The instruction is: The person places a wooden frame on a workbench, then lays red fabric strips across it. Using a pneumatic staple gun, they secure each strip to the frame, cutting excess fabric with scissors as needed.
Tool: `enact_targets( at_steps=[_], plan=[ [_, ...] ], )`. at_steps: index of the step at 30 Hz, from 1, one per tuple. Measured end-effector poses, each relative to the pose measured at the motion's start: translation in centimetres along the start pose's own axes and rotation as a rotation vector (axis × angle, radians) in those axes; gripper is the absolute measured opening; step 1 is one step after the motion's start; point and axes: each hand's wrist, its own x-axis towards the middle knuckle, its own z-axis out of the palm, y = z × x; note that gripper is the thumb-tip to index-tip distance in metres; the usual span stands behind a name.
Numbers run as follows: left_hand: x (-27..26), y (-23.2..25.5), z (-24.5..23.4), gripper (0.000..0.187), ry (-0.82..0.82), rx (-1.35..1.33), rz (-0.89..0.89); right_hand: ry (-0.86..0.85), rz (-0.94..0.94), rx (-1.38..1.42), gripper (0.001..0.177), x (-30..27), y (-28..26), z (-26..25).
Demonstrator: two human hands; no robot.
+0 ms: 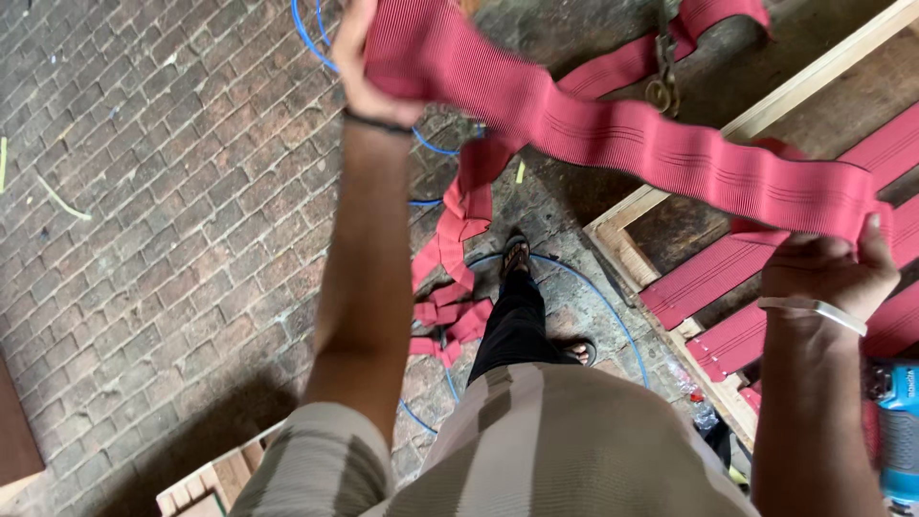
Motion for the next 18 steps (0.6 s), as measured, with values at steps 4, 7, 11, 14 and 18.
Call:
enact_targets(
  at_steps=[4, 7, 11, 14, 18],
  plan=[
    [-9.6, 3.6, -5.4, 0.026, 0.485, 0.367, -0.477, -0.067, 0.011, -0.037, 0.035, -1.7, 1.3, 2.0],
    [-14.0, 0.0, -8.1, 0.038, 0.428, 1.422, -0.656, -0.101, 0.066, -0.116, 0.035, -3.1, 4.6, 2.8],
    [-13.8, -11.2, -2.6, 0.019, -0.344, 1.462, -0.023, -0.046, 0.262, -0.378, 0.04, -5.2, 11.3, 5.7],
    [-14.2, -20.2, 7.0, 0.082, -0.077, 0.801, -0.694, -0.082, 0.34, -0.508, 0.059, -7.1, 16.1, 8.0],
    [-13.2, -19.7, 11.1, 0.071, -0.087, 1.337, -0.924, -0.128, 0.401, -0.273, 0.065, -7.5, 15.7, 9.3]
  ],
)
